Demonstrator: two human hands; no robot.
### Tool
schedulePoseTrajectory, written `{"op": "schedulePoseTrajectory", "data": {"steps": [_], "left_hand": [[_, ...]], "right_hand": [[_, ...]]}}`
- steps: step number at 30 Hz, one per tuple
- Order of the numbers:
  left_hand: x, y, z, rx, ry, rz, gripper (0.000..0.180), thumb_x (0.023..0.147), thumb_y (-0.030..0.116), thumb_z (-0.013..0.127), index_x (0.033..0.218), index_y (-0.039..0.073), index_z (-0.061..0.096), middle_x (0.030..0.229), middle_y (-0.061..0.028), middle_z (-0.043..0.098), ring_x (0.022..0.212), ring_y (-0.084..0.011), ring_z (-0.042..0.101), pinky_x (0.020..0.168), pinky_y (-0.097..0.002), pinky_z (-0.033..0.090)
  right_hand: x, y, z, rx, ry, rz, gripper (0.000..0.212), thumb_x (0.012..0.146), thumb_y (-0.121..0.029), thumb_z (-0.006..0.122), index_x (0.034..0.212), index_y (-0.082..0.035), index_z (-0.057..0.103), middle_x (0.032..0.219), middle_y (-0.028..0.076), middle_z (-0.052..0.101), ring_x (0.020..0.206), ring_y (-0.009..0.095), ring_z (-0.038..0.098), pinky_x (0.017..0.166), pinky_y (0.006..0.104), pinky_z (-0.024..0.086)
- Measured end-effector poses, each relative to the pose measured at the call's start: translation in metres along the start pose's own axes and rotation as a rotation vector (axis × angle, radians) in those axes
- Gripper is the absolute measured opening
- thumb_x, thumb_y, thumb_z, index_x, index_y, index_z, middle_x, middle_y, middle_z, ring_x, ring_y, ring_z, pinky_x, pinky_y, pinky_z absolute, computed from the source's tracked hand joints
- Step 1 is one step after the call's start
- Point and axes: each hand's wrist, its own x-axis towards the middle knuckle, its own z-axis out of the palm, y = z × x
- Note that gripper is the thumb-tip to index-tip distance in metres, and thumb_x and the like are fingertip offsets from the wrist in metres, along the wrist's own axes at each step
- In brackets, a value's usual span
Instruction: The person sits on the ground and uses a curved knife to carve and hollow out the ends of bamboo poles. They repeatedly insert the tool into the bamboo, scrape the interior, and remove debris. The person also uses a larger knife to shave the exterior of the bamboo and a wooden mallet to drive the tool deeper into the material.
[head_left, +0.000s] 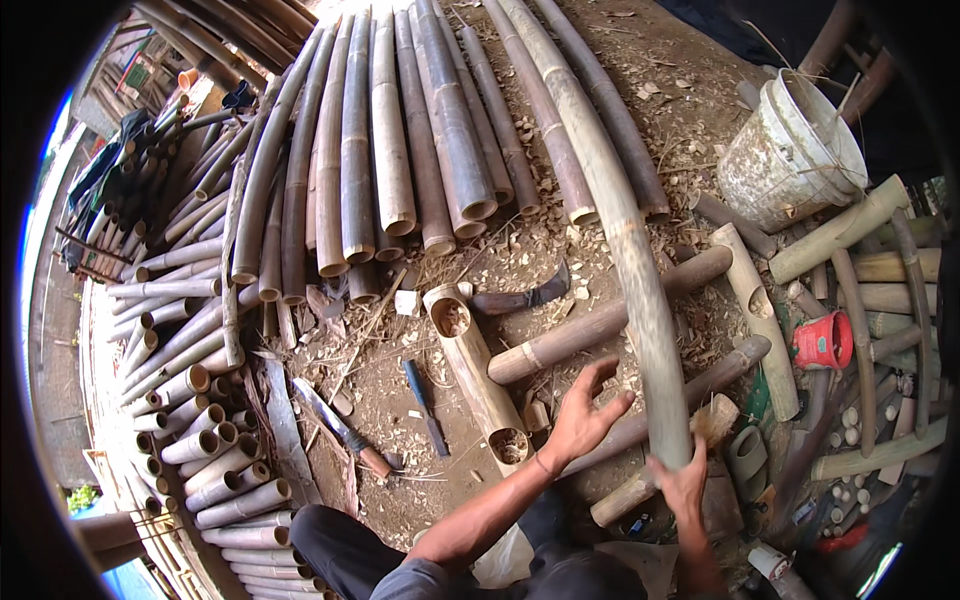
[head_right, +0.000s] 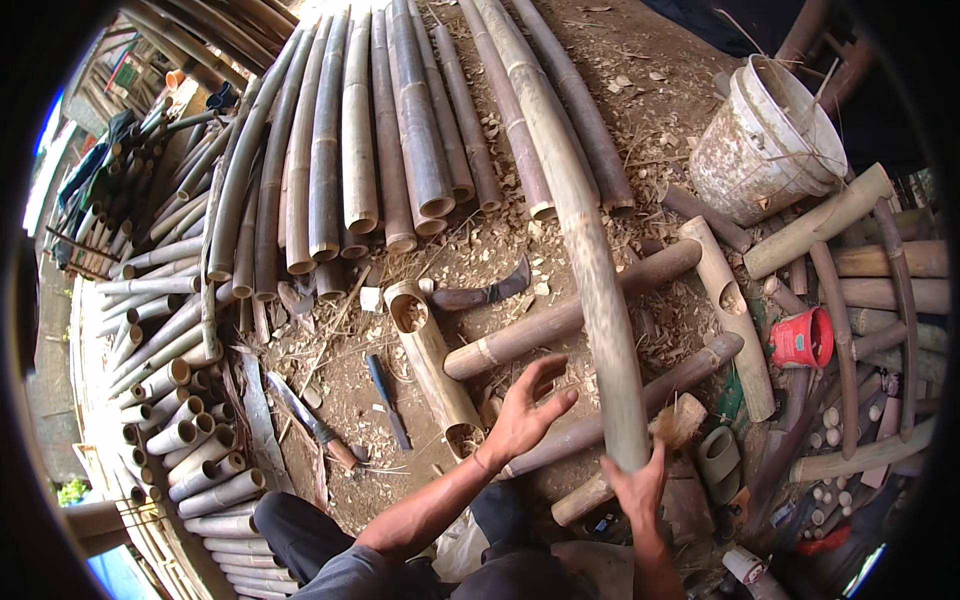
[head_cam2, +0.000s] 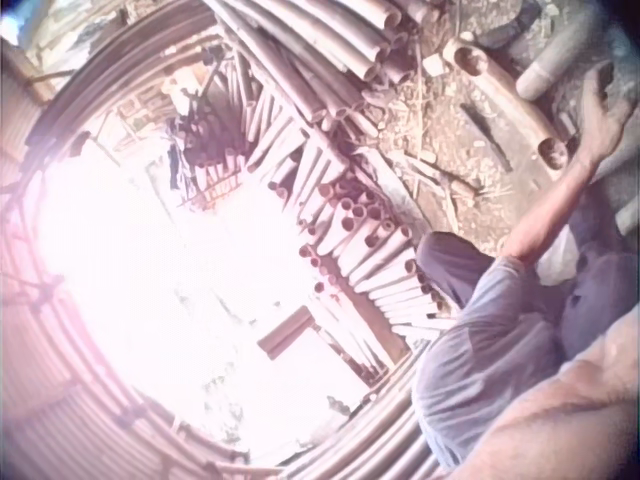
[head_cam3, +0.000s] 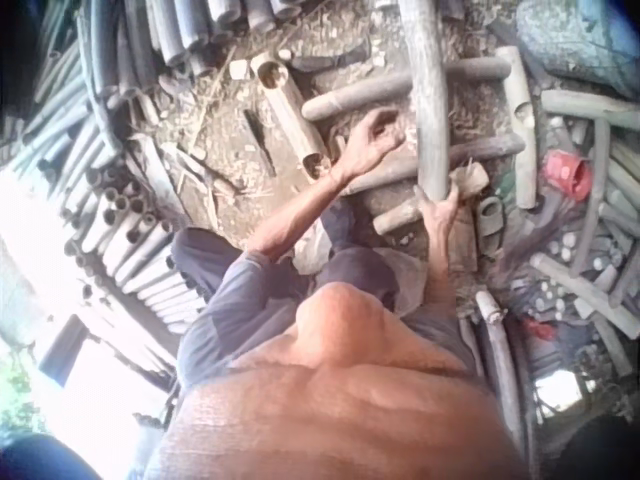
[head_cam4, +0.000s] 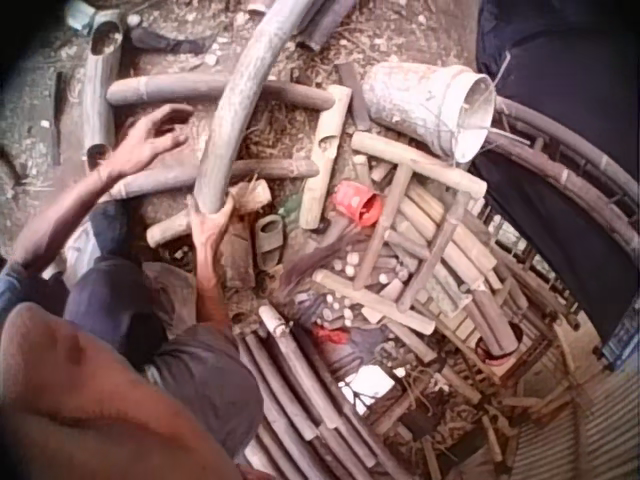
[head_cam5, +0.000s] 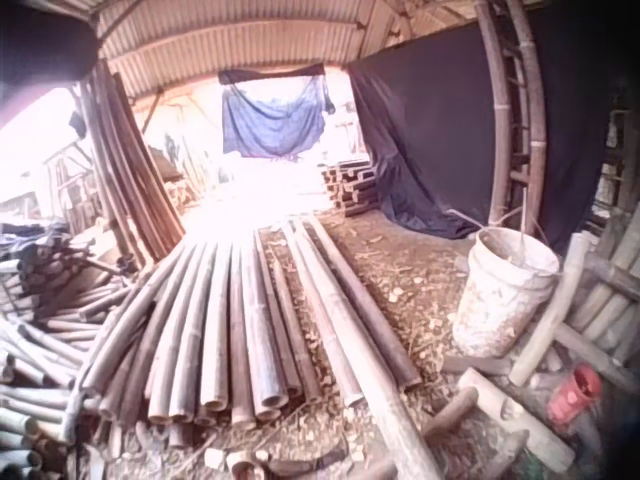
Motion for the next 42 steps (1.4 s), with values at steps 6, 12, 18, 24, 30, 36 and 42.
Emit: {"op": "schedulePoseTrajectory", "data": {"steps": [6,12,18,24,30,36,42], "left_hand": [[-0.127,-0.041,-0.06,0.258,-0.014,-0.307,0.039,0.088,0.029,0.066,0.113,-0.001,0.063,0.109,-0.0177,0.069,0.104,-0.0291,0.066,0.092,-0.0386,0.051],[-0.184,-0.049,-0.078,0.263,0.12,-0.433,0.034,0.087,0.026,0.064,0.108,0.0,0.065,0.103,-0.0182,0.07,0.097,-0.0319,0.068,0.087,-0.04,0.053],[-0.204,-0.047,-0.094,0.328,0.25,-0.448,0.036,0.087,0.023,0.066,0.11,-0.003,0.064,0.105,-0.0195,0.07,0.1,-0.0315,0.068,0.089,-0.0392,0.053],[-0.205,-0.038,-0.105,0.323,0.309,-0.464,0.041,0.085,0.026,0.067,0.112,-0.005,0.062,0.104,-0.0232,0.068,0.1,-0.0356,0.066,0.09,-0.0417,0.051],[-0.18,-0.001,-0.115,0.287,0.304,-0.307,0.082,0.076,0.037,0.08,0.137,-0.003,0.043,0.133,-0.0242,0.052,0.122,-0.0356,0.055,0.099,-0.0437,0.047],[-0.174,-0.006,-0.081,0.601,0.073,-0.311,0.076,0.07,0.027,0.077,0.132,-0.002,0.044,0.119,-0.0242,0.052,0.109,-0.0424,0.054,0.092,-0.0462,0.048],[-0.221,-0.02,-0.112,0.708,0.05,-0.594,0.051,0.068,0.025,0.073,0.113,0.006,0.059,0.096,-0.0159,0.064,0.086,-0.0365,0.065,0.075,-0.0457,0.054]], "right_hand": [[0.173,-0.102,0.075,-0.443,0.511,-0.612,0.072,0.073,-0.014,0.083,0.135,-0.006,0.046,0.134,0.016,0.045,0.126,0.036,0.041,0.103,0.0519,0.04],[0.181,-0.165,0.246,-0.289,-0.239,-0.305,0.057,0.09,-0.037,0.066,0.128,0.003,0.05,0.093,0.016,0.067,0.078,0.023,0.07,0.056,0.036,0.059],[0.196,-0.189,0.327,0.534,0.002,0.588,0.078,0.08,-0.024,0.079,0.131,0.005,0.027,0.116,0.028,0.055,0.092,0.036,0.066,0.068,0.0479,0.062],[0.183,-0.207,0.299,0.455,0.112,0.511,0.086,0.072,-0.021,0.083,0.132,0.002,0.025,0.118,0.025,0.054,0.095,0.035,0.063,0.073,0.0426,0.059],[0.091,-0.176,0.193,0.448,-0.127,-0.112,0.066,0.074,-0.016,0.072,0.131,0.004,0.045,0.102,0.012,0.057,0.092,0.019,0.055,0.082,0.0322,0.045],[-0.056,-0.125,0.13,0.251,-0.702,0.012,0.029,0.092,-0.03,0.066,0.088,-0.001,0.061,0.07,0.001,0.057,0.065,0.01,0.051,0.063,0.0304,0.043],[-0.071,-0.092,0.168,0.382,-1.096,0.524,0.042,0.102,-0.034,0.049,0.094,0.007,0.058,0.073,0.016,0.065,0.055,0.022,0.069,0.044,0.0285,0.056]]}}
